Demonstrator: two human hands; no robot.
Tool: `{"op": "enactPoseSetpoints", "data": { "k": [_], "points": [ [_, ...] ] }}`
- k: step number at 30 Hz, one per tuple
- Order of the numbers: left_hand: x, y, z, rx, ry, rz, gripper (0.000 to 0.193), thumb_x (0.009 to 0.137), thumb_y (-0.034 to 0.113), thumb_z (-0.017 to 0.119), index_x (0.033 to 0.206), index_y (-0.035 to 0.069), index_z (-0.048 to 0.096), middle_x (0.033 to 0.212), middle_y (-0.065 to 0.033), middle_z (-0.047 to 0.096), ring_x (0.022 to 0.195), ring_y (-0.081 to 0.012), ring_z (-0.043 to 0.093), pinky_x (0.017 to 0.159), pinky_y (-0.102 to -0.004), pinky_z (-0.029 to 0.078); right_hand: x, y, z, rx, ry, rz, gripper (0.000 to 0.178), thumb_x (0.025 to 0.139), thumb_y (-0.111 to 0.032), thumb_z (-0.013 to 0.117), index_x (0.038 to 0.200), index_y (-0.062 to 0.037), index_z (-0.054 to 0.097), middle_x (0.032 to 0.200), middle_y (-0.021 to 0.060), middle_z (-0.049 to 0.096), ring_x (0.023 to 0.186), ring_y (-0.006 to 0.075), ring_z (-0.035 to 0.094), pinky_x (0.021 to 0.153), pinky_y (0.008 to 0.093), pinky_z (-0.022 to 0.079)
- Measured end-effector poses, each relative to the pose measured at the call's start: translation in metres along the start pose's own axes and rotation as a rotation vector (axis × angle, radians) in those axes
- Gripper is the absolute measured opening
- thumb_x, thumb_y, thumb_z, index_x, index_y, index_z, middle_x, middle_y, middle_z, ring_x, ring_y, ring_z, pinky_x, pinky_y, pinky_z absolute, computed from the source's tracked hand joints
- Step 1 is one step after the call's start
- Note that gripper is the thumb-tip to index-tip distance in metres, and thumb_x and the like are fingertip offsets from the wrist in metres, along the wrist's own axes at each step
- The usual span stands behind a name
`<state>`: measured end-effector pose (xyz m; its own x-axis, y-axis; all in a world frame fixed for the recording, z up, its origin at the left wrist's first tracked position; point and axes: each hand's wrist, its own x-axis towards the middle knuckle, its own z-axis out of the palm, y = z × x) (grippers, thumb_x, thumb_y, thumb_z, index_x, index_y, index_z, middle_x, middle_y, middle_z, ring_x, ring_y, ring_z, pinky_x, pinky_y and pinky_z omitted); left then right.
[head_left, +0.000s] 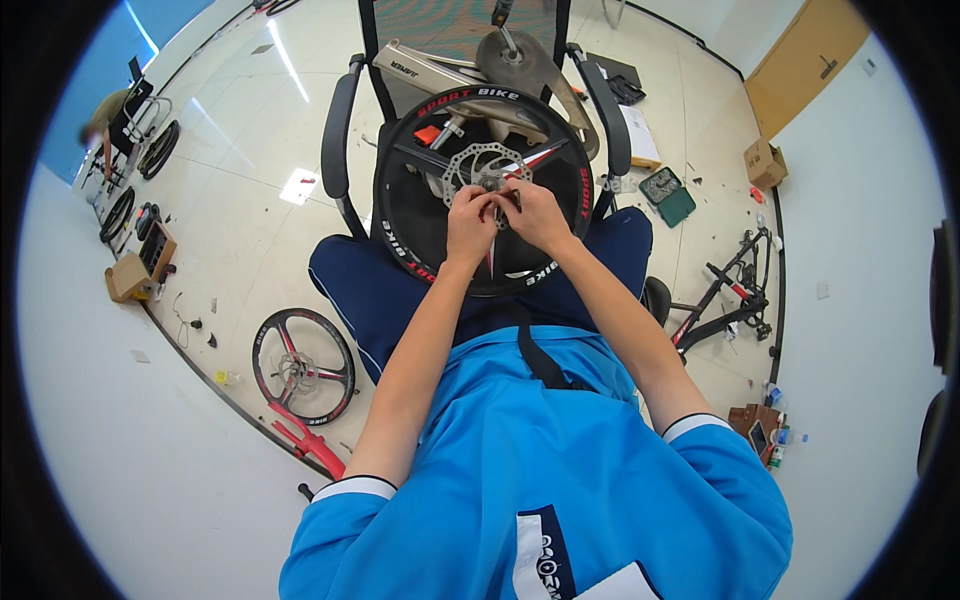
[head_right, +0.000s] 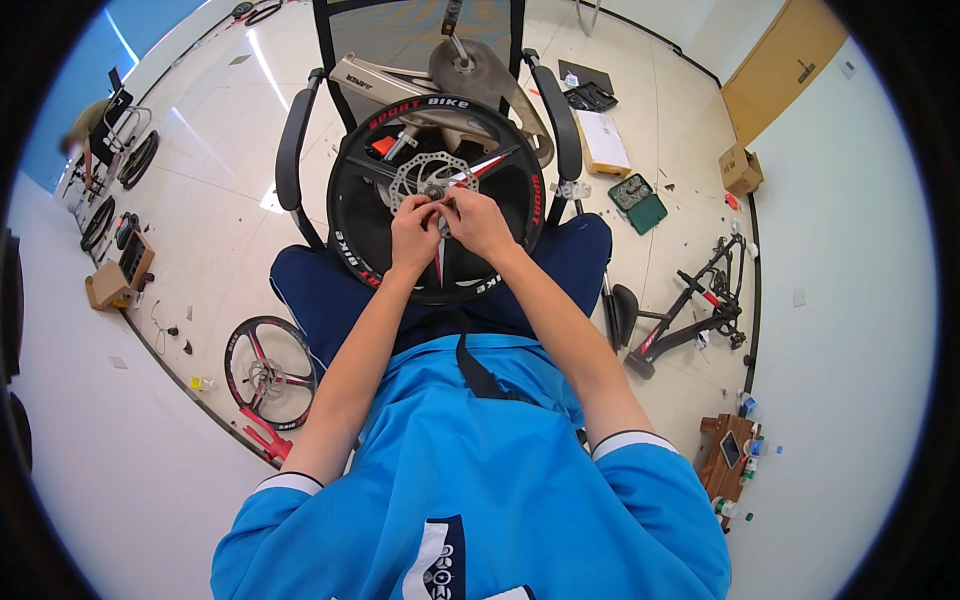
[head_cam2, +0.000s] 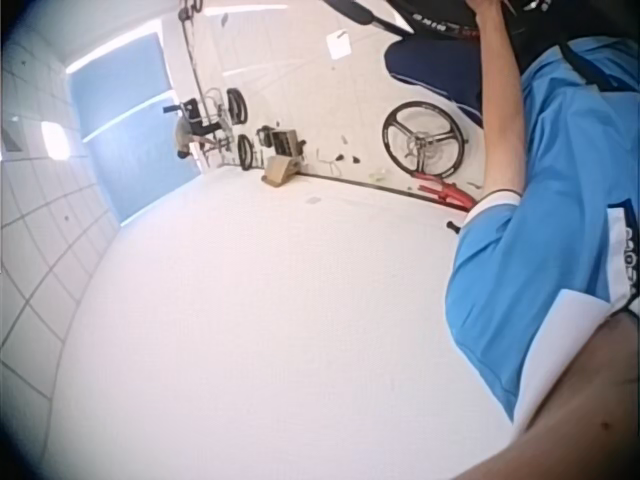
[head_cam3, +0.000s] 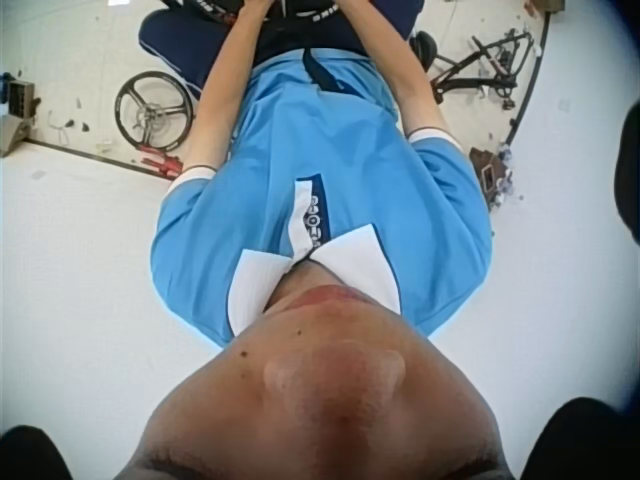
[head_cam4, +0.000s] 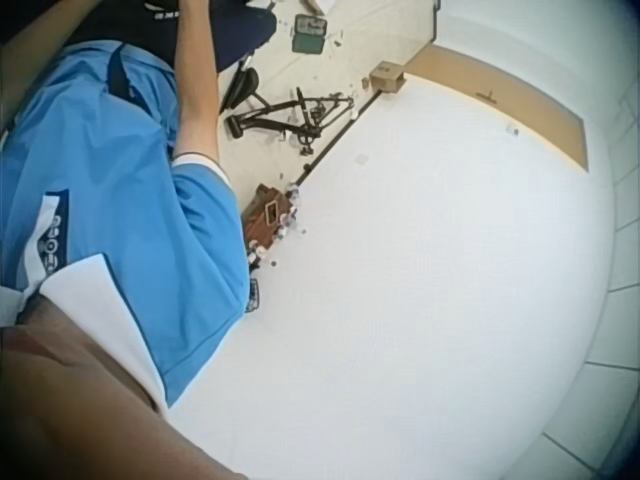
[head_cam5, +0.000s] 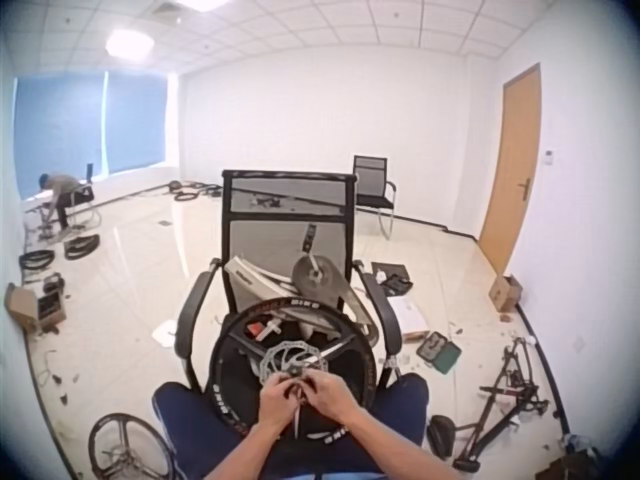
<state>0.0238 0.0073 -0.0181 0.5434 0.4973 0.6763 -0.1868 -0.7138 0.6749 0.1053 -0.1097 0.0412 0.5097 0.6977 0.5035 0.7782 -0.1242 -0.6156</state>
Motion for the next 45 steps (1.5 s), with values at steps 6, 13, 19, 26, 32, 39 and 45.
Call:
{"op": "enactPoseSetpoints", "data": {
  "k": [6, 13, 19, 26, 32, 39, 45],
  "points": [
    [0.0, -0.003, 0.0, 0.036, -0.009, 0.037, 0.016, 0.08, -0.004, 0.067, 0.095, -0.002, 0.072, 0.095, -0.0144, 0.064, 0.078, -0.0298, 0.067, 0.067, -0.0348, 0.054, -0.002, 0.003, 0.01, -0.092, 0.112, -0.07, 0.015, 0.085, -0.014, 0.068, 0.081, -0.0032, 0.059, 0.075, 0.0164, 0.063, 0.073, 0.0362, 0.064, 0.065, 0.0435, 0.051],
    [0.001, 0.005, 0.0, -0.057, 0.028, -0.101, 0.014, 0.079, -0.001, 0.07, 0.092, -0.002, 0.072, 0.089, -0.0137, 0.068, 0.065, -0.0241, 0.067, 0.063, -0.0311, 0.054, 0.002, 0.003, 0.014, -0.156, 0.116, -0.14, 0.016, 0.084, -0.013, 0.069, 0.08, -0.003, 0.057, 0.073, 0.015, 0.061, 0.07, 0.0354, 0.062, 0.062, 0.0429, 0.05],
    [-0.001, -0.001, 0.003, -0.026, 0.05, -0.057, 0.013, 0.078, 0.0, 0.07, 0.09, -0.003, 0.071, 0.09, -0.0141, 0.069, 0.071, -0.0267, 0.069, 0.066, -0.0319, 0.055, 0.01, -0.013, -0.015, -0.088, -0.106, -0.029, 0.015, 0.083, -0.012, 0.072, 0.093, -0.0029, 0.066, 0.082, 0.0117, 0.065, 0.072, 0.0237, 0.065, 0.063, 0.0345, 0.051],
    [0.001, 0.007, 0.001, -0.027, 0.07, -0.059, 0.013, 0.076, 0.0, 0.07, 0.089, -0.002, 0.071, 0.091, -0.0146, 0.07, 0.078, -0.0314, 0.069, 0.07, -0.0345, 0.055, 0.02, -0.036, -0.058, 0.081, -0.242, -0.17, 0.025, 0.082, -0.007, 0.076, 0.105, -0.0029, 0.069, 0.089, 0.0099, 0.066, 0.078, 0.0193, 0.067, 0.066, 0.0297, 0.054],
    [0.002, 0.005, 0.0, -0.041, -0.011, -0.1, 0.009, 0.079, 0.002, 0.07, 0.088, -0.001, 0.072, 0.089, -0.0141, 0.069, 0.084, -0.0321, 0.067, 0.075, -0.0384, 0.054, 0.024, -0.035, -0.053, -0.064, -0.252, -0.183, 0.015, 0.087, -0.01, 0.072, 0.09, 0.0, 0.062, 0.084, 0.011, 0.064, 0.075, 0.019, 0.067, 0.065, 0.0314, 0.052],
    [0.002, 0.004, -0.001, -0.004, 0.034, -0.029, 0.009, 0.079, 0.0, 0.069, 0.087, 0.0, 0.072, 0.086, -0.0128, 0.068, 0.071, -0.0288, 0.067, 0.065, -0.0348, 0.054, 0.019, -0.028, -0.025, 0.102, -0.115, -0.017, 0.015, 0.091, -0.009, 0.066, 0.086, 0.0029, 0.059, 0.074, 0.0117, 0.065, 0.064, 0.0174, 0.068, 0.057, 0.0296, 0.052],
    [0.0, -0.002, 0.001, 0.009, 0.032, -0.011, 0.013, 0.078, -0.002, 0.069, 0.089, 0.001, 0.073, 0.088, -0.012, 0.069, 0.078, -0.0298, 0.068, 0.07, -0.0363, 0.055, 0.021, -0.028, -0.01, 0.819, 0.081, 0.537, 0.01, 0.091, -0.007, 0.063, 0.092, 0.0029, 0.062, 0.081, 0.0126, 0.072, 0.066, 0.0135, 0.07, 0.062, 0.0259, 0.057]
  ]
}}
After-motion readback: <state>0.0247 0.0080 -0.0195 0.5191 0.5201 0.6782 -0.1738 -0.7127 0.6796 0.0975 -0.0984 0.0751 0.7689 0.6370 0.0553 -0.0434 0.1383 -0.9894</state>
